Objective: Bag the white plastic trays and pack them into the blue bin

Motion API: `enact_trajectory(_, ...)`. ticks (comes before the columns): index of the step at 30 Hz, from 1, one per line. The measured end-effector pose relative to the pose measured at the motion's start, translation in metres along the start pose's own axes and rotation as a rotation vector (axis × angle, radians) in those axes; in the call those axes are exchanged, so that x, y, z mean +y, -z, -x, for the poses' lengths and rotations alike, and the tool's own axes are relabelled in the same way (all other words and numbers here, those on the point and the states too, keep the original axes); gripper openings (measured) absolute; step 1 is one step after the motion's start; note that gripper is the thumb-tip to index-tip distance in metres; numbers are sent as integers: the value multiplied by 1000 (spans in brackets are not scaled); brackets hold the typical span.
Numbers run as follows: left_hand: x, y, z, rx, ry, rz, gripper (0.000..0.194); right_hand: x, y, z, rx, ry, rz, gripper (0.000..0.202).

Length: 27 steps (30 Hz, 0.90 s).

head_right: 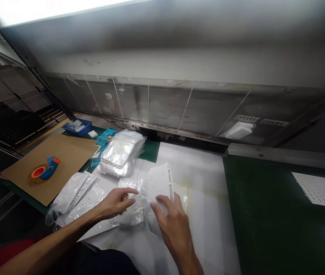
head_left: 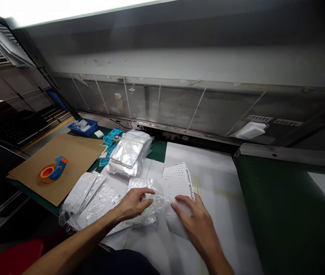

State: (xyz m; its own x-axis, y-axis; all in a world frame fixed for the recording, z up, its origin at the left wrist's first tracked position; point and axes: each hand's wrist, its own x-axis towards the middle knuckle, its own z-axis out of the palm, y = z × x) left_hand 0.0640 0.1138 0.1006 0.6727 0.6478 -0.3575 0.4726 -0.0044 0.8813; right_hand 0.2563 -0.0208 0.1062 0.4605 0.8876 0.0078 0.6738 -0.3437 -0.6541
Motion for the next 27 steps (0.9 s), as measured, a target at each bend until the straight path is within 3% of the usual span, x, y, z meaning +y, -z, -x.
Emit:
enact_trajectory(3,-7,2,-7,15,71,80,52,26,19,13,-59,-256,-367,36)
enact_trajectory(5,-7,1,-12,9,94,194,57,37,18,29,-90,-433,-669,38)
enact_trajectory(7,-5,-1,-15,-7,68,289,56,33,1,47,-222,-535,-1004,37)
enact_trajectory(10,-3,0,-19,-55,-3,363,49,8,-41,68,-487,-553,-1436,35)
enact_trajectory(12,-4,6,-19,-110,1,386,46,-5,-66,73,-528,-570,-1609,34)
enact_trajectory(15,-8,17,-14,-220,112,456,48,0,-85,75,-444,-660,-1649,38)
enact_trajectory(17,-10,16,-8,-226,149,489,49,10,-87,75,-371,-742,-1599,43)
enact_trajectory(20,-8,-3,3,-73,75,465,50,12,-84,74,-244,-851,-1520,49)
enact_trajectory(23,-5,-28,16,62,95,436,48,-6,-78,74,-46,-851,-1389,66)
enact_trajectory(27,-10,-39,32,7,258,661,45,-33,-70,83,119,-771,-1235,77)
